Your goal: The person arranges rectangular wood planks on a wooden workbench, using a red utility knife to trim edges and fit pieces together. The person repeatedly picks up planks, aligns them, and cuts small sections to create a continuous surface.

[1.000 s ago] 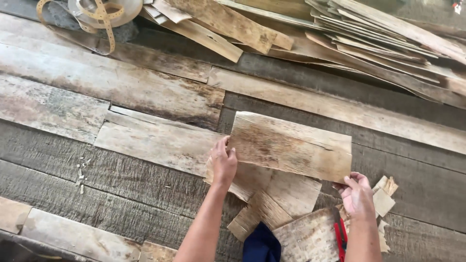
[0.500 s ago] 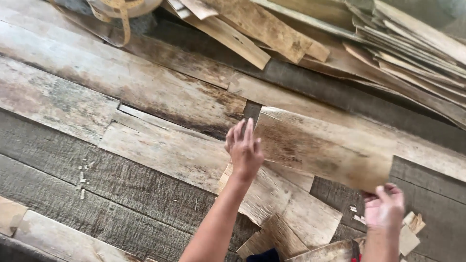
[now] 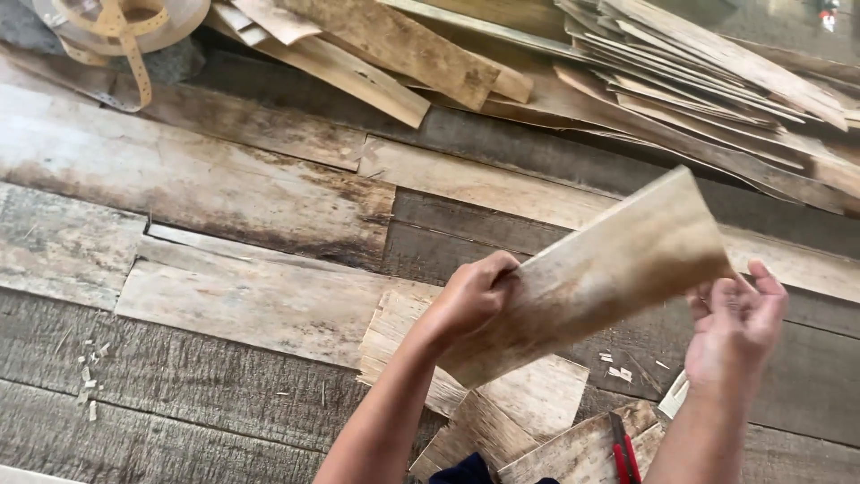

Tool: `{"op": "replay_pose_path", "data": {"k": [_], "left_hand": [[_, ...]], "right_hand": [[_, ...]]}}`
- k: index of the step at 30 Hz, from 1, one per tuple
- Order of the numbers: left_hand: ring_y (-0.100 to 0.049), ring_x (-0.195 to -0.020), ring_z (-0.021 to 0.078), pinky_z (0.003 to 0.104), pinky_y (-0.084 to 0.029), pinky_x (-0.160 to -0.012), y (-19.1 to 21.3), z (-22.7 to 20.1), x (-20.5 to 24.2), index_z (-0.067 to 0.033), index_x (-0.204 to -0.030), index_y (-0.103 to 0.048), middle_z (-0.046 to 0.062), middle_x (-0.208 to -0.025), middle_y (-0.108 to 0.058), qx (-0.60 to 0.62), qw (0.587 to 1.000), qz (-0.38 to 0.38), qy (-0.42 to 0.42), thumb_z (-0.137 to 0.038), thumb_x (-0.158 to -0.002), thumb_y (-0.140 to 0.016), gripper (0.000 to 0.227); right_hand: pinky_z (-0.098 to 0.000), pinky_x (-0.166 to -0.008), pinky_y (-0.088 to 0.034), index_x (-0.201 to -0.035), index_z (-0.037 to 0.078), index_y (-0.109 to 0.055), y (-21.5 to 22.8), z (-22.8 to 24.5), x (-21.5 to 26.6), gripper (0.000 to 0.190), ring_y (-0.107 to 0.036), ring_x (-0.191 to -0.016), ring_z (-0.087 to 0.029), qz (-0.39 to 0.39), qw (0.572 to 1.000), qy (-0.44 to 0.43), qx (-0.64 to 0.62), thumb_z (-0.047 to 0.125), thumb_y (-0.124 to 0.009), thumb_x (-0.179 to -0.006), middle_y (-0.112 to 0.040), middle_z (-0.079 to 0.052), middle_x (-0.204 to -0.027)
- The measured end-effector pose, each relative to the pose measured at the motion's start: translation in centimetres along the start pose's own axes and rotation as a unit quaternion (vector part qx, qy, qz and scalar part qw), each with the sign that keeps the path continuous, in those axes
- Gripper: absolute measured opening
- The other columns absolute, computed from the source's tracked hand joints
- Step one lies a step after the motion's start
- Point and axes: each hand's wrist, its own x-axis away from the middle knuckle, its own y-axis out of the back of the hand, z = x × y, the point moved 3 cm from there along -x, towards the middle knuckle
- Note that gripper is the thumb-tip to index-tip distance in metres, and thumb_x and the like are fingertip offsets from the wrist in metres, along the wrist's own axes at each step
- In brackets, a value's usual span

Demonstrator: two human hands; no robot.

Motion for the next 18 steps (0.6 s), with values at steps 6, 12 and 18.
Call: {"op": "replay_pose_path", "data": {"k": [6,12,18], "left_hand": [[-0.058,-0.088,0.0126,0.026,-0.05,-0.079,-2.6,2.4,0.1,-0.0081,-0.106,-0.06,0.005,-0.098,-0.065,0.364,0.903,-0.227,0.025,-0.013,-0.099,-0.06,0.008],[-0.056,-0.091,0.017,0.027,-0.053,-0.085,-6.8,2.8,0.7,-0.0076,-0.115,-0.047,0.01,-0.102,-0.058,0.476,0.852,-0.216,0.011,0.001,-0.102,-0.052,0.016],[-0.06,-0.098,0.0243,0.04,-0.057,-0.095,-8.5,3.8,0.9,-0.0072,-0.12,-0.038,0.016,-0.105,-0.06,0.593,0.771,-0.222,0.062,-0.006,-0.101,-0.057,0.027]], "right_hand": [[-0.0292,-0.079,-0.048,-0.098,0.011,-0.062,-2.6,1.1,9.6,0.007,-0.059,-0.083,-0.018,0.128,0.97,-0.006,0.206,0.014,-0.062,-0.104,-0.064,-0.006,-0.093],[-0.0473,-0.117,-0.048,-0.14,0.001,-0.059,-7.9,-4.0,13.4,0.077,-0.063,-0.136,-0.028,0.315,0.863,-0.368,0.146,0.039,-0.066,-0.073,-0.063,-0.018,-0.149],[-0.05,-0.114,-0.043,-0.146,0.028,-0.046,-5.8,-11.4,9.2,0.063,-0.047,-0.132,-0.05,0.08,0.917,-0.335,-0.201,0.051,-0.055,-0.088,-0.04,-0.042,-0.145]]}}
